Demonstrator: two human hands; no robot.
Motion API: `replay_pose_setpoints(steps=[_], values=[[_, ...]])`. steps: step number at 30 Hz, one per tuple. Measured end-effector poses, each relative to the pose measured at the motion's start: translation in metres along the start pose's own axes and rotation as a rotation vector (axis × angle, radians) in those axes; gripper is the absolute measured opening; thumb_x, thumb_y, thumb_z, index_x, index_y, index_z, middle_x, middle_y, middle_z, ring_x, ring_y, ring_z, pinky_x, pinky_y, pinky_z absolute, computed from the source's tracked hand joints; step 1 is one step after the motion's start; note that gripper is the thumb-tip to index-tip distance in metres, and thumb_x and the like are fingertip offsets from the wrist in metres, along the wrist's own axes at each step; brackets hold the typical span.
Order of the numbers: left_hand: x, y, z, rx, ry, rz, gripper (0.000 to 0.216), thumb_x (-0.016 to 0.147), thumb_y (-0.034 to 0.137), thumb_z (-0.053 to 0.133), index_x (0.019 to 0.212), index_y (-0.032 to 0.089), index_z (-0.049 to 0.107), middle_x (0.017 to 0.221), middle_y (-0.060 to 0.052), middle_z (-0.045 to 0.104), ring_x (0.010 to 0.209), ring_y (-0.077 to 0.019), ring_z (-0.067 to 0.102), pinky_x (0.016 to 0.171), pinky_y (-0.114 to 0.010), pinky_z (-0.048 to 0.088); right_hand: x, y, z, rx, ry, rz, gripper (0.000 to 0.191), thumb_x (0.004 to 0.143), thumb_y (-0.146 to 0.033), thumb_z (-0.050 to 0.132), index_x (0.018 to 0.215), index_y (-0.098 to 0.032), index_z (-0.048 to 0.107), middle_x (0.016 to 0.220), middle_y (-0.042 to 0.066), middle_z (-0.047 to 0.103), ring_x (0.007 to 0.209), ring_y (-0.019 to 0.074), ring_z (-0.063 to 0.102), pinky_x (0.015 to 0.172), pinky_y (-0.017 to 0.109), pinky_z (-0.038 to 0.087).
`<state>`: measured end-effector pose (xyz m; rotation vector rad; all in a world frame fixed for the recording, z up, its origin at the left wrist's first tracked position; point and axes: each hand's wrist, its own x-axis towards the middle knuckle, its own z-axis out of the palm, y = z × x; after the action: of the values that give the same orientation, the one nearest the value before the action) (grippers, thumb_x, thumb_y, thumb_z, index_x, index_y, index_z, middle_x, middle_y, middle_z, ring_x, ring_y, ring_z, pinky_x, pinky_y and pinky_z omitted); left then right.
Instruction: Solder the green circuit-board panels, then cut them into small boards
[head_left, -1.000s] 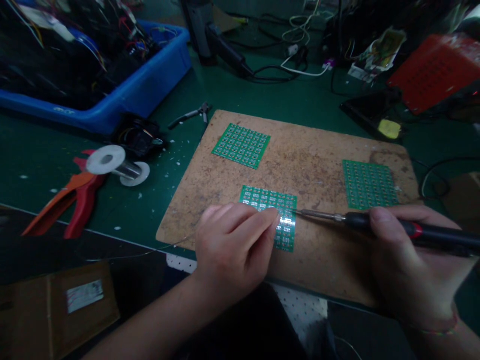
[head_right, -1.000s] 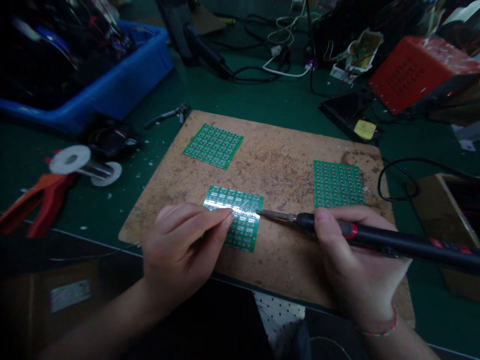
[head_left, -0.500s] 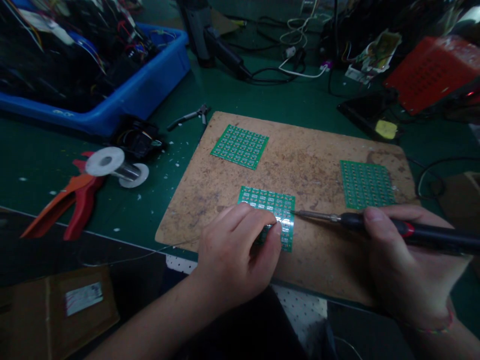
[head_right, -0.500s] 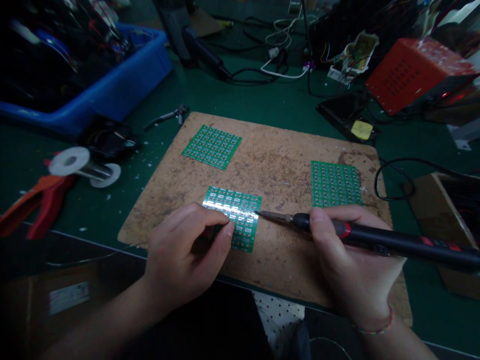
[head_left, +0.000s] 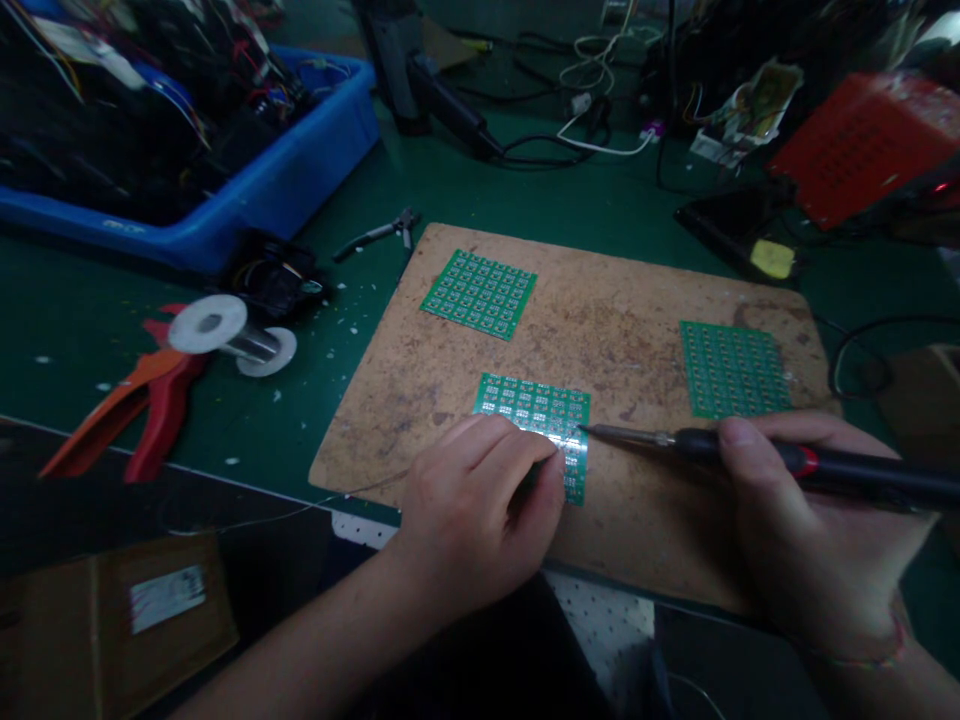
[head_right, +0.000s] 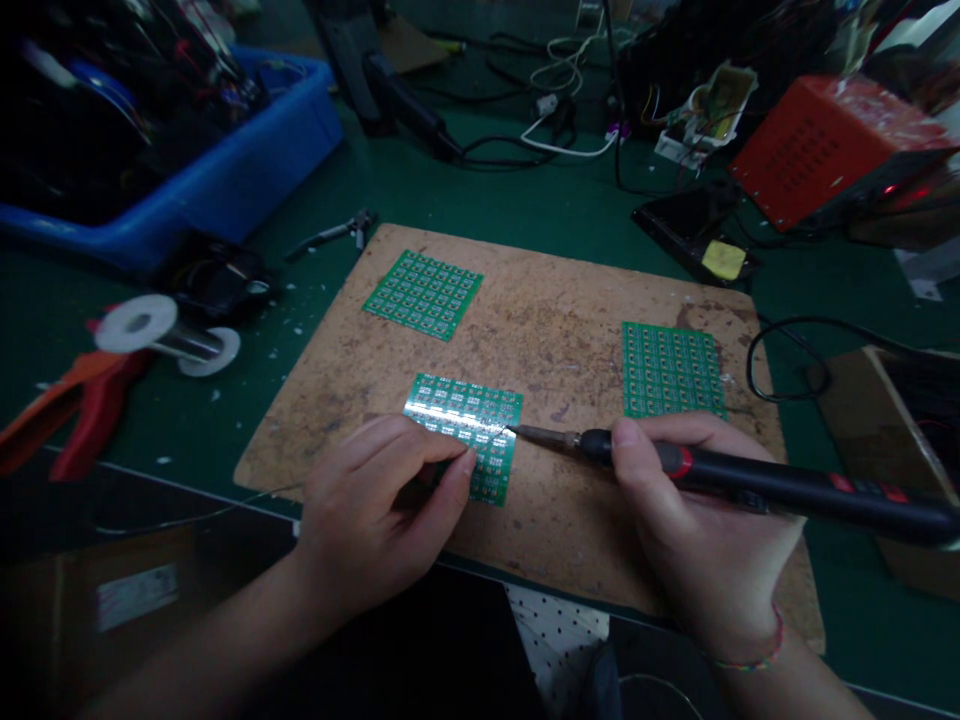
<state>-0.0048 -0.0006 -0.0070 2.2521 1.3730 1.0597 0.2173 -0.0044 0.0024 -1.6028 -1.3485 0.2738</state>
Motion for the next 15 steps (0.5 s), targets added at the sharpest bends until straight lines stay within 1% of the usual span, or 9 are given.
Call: replay_pose_setpoints(steps=[5,15], values=[[-0.0008,-0.0010,0.0009,0.008,-0.019,-0.006,0.011,0.086,0.019,0.060,0.076,0.017,0.066,0.067,-0.002,0.060,0.068,-0.0153,0.056,0.065,-0.031,0.041,-0.0002,0.0005,0.0005,-0.010,-0.020,0.006,0.011,0.074,-0.028,0.074,0.066,-0.024,0.067,0.058,-0.006,0.062,0.049,0.0060,0.051,0.046,0.018,0.039],[0.0001,-0.0005,0.0022,0.022,-0.011,0.007,0.010,0.085,0.018,0.060,0.077,0.017,0.066,0.069,-0.002,0.061,0.068,-0.0148,0.056,0.065,-0.031,0.041,-0.0002,-0.0017,0.0000,-0.011,-0.030,0.010,0.012,0.074,-0.030,0.074,0.065,-0.024,0.067,0.058,-0.005,0.062,0.049,0.0081,0.053,0.046,0.020,0.041]])
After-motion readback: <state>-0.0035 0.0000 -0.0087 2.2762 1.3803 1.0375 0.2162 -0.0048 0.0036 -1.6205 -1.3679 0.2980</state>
